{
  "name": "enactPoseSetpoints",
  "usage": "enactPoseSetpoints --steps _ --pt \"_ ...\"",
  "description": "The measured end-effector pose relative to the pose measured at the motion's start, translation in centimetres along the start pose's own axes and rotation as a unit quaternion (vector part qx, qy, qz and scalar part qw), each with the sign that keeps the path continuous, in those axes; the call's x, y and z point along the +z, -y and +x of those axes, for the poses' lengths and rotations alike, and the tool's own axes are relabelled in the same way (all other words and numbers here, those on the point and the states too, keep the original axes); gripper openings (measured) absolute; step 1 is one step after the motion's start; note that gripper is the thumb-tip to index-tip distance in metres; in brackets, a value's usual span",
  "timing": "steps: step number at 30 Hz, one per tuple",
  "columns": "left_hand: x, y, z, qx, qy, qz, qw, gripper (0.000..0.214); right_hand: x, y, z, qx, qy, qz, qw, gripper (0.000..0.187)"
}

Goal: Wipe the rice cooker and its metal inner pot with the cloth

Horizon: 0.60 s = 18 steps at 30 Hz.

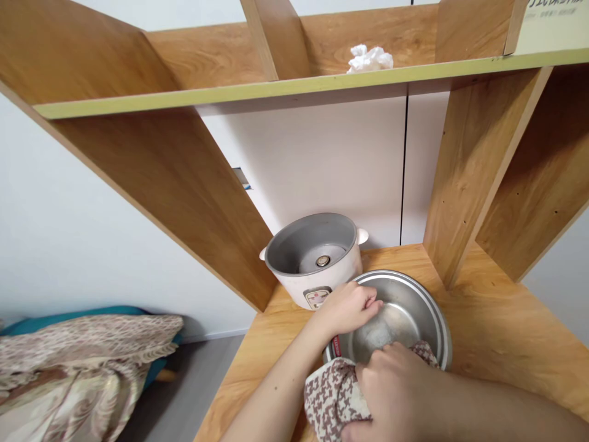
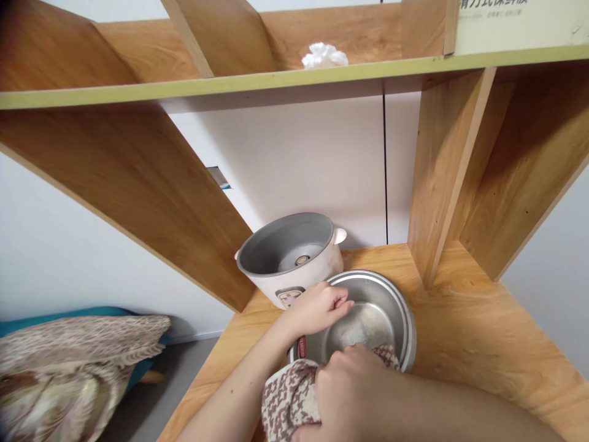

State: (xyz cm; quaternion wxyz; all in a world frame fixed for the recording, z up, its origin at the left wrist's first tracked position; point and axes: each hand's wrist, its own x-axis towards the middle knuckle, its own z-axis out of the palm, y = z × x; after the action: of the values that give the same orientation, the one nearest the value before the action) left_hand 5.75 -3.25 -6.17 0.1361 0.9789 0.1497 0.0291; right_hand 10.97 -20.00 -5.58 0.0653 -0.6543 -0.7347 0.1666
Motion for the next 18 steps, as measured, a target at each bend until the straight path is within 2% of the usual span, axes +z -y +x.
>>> enactPoseSetpoints --steps 10,18 --pt "-0.03 0.02 0.04 -0.005 0.006 0.000 1.000 0.037 0.26 -0.06 -0.01 0.000 -0.016 0.000 1.000 0.049" --pt "-0.02 -0.01 0.04 -0.002 0.006 -0.002 1.000 0.037 0.17 -0.04 0.05 0.005 0.002 0.013 1.000 0.049"
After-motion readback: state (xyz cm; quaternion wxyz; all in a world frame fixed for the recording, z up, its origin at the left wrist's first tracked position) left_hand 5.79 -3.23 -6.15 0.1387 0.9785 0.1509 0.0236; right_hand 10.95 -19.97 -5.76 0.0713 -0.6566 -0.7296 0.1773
